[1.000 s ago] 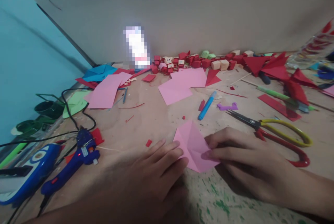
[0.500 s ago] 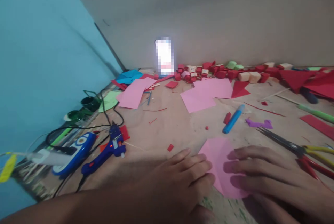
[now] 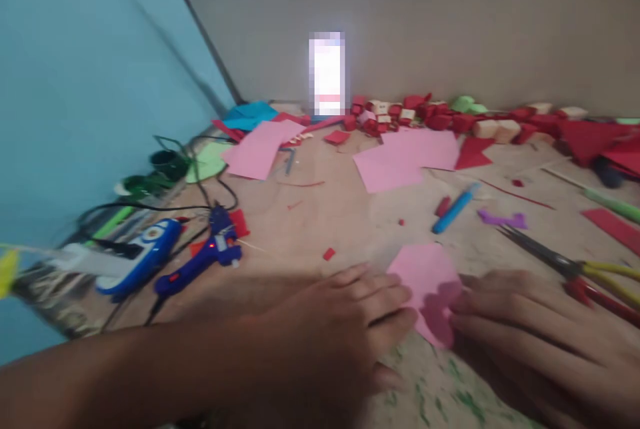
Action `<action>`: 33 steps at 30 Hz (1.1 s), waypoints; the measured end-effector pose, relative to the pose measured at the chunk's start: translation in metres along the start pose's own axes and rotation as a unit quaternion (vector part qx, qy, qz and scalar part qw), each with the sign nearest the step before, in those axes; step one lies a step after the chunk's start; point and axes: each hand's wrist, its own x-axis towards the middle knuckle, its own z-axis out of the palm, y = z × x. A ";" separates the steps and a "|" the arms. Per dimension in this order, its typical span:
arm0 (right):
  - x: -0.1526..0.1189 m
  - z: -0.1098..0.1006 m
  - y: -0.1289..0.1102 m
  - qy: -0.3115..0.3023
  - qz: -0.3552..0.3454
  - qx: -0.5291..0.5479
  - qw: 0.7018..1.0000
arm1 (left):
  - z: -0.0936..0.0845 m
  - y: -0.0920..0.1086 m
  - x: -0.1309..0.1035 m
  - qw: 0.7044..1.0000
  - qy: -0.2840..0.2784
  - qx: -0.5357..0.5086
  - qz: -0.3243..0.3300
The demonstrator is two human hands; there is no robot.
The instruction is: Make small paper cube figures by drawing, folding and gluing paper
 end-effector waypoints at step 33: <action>0.008 0.002 -0.012 -0.095 0.038 -0.024 0.994 | 0.025 -0.002 -0.008 0.999 0.045 -0.026 0.004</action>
